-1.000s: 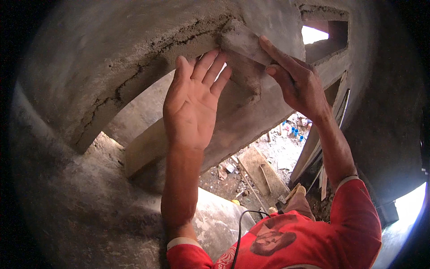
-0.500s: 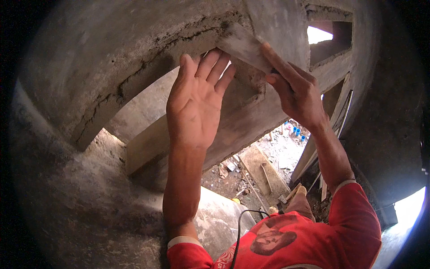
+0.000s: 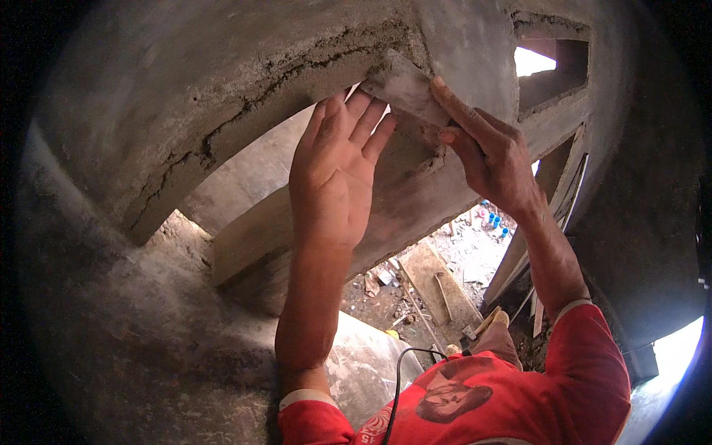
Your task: The person uses a trowel to smooth and finish the edges of a rectangular opening in a concrete wall. They repeatedly scrape and level the surface around the opening, working methodically along the perimeter.
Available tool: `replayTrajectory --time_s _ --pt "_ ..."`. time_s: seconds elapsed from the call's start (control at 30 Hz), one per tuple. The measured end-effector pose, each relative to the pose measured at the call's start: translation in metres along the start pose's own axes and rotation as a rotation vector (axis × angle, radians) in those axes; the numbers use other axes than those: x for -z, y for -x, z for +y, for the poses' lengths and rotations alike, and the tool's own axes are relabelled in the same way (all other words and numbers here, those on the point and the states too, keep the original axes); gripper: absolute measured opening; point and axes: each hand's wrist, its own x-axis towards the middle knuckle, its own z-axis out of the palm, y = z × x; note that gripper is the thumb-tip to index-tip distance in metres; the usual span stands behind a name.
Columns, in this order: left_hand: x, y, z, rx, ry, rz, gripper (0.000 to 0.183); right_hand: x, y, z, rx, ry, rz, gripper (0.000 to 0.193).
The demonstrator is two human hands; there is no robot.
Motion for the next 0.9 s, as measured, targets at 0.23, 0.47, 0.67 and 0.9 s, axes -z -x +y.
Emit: replayTrajectory --time_s 0.23,0.47,0.67,0.9 --pt "0.003 0.003 0.002 -0.020 0.072 -0.032 0.045 0.002 0.011 0.009 0.084 -0.061 0.076 0.057" --pt "0.002 0.004 0.008 -0.021 0.010 0.001 0.057 0.003 0.010 0.001 0.128 -0.076 0.108 0.055" --pt "-0.002 0.004 0.006 -0.022 0.050 -0.016 0.049 -0.001 -0.012 -0.011 0.097 -0.099 0.077 0.056" --pt "0.001 0.003 0.012 -0.023 0.073 -0.020 0.050 0.003 0.010 0.013 0.137 -0.077 0.151 0.057"
